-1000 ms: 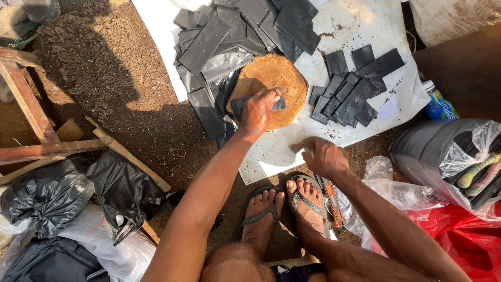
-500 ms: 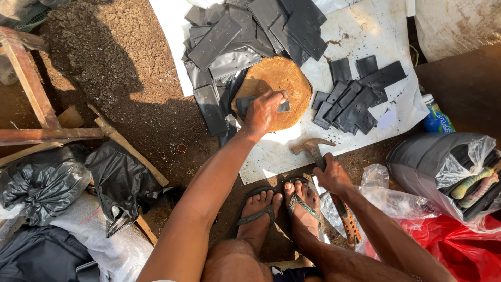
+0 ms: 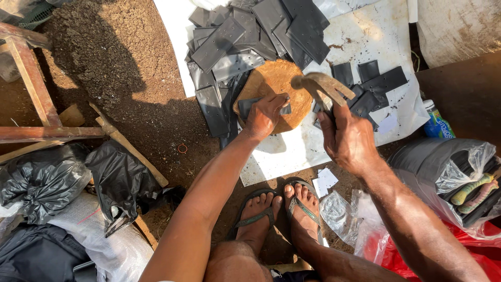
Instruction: The person repeatedly places small black rubber pieces on a wooden block and strikes them with a hammer. They occasionally pause to pick up and inspect a stack of similar pieces, then resume hammering individual items one at a time.
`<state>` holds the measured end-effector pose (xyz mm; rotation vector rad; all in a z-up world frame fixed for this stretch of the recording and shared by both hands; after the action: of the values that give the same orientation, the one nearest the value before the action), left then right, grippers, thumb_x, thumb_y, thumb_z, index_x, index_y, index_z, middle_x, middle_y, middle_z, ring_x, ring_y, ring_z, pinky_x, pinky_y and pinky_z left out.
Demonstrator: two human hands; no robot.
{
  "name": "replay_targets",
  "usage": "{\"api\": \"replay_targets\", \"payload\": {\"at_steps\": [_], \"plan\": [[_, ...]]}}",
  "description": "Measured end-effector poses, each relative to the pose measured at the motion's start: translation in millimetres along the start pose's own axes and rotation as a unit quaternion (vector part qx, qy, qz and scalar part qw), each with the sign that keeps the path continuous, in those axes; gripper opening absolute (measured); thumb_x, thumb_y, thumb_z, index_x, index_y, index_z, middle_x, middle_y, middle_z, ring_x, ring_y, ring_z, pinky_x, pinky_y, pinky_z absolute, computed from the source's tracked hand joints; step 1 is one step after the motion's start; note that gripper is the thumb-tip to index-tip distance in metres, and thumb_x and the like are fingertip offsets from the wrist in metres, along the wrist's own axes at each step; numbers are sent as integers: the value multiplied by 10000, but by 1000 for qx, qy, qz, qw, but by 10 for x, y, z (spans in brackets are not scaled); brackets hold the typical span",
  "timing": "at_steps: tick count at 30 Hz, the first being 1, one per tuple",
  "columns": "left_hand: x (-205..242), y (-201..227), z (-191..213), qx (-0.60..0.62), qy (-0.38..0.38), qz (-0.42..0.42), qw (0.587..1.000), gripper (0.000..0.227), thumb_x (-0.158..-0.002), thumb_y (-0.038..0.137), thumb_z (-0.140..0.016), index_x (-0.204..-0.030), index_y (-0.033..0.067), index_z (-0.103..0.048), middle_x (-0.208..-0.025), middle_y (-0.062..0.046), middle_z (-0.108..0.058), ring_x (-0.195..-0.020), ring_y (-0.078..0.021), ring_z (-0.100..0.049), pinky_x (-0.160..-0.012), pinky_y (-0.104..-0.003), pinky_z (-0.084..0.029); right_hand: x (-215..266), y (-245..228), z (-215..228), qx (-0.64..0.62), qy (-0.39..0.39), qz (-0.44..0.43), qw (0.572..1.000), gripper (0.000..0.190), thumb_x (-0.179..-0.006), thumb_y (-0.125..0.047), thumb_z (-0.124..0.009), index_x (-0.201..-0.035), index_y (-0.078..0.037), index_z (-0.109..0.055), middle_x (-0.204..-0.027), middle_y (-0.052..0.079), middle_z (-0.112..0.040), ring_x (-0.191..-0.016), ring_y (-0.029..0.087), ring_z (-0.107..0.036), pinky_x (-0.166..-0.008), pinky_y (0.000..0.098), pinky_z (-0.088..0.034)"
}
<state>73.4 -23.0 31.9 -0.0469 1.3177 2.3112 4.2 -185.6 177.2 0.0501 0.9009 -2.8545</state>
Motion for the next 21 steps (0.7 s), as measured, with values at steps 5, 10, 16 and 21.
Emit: {"api": "replay_targets", "payload": {"at_steps": [5,10,16,21], "plan": [[4,16,-5,6,-2,-19,1000,229,-961,4,-653,-1179,67,-679,-1123,-131,-712,-1023,-322,-734,-850,-371,-633,-9,-452,444,-9,86,83,993,156,-1114,-91,-580,-1122,63,-558,-766,152,-601,-600,248,-595,-518,405,-479],[19,-26,-40,-10,-20,2,1000,224,-967,22,-660,-1179,84,-695,-1072,-124,-716,-995,-326,-733,-828,-383,-627,-68,-579,306,-87,120,123,981,158,-1114,-41,-463,-1148,85,-552,-845,216,-617,-589,283,-591,-465,391,-478],[44,-15,-7,-11,-29,6,1000,233,-957,-10,-656,-1170,78,-694,-1075,-132,-706,-979,-334,-729,-806,-397,-617,-148,-96,-360,84,-130,-74,985,255,-1095,-216,-524,-1160,30,-502,-557,144,-600,-420,307,-569,-382,458,-466],[20,83,53,-8,-1,-49,999,272,-908,-41,-659,-1163,52,-672,-1140,-156,-695,-1011,-378,-702,-813,-413,-597,11,-55,-137,31,-22,-35,999,301,-1085,-191,-547,-1267,38,-476,-558,147,-604,-435,334,-615,-397,465,-483]]}}
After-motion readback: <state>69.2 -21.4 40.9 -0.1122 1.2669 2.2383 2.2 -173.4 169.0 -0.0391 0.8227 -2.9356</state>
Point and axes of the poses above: each hand's wrist, its own x-axis away from the middle knuckle, its own z-axis out of the back of the hand, y = z × x, the point moved 9 cm from there along -x, towards the middle knuckle
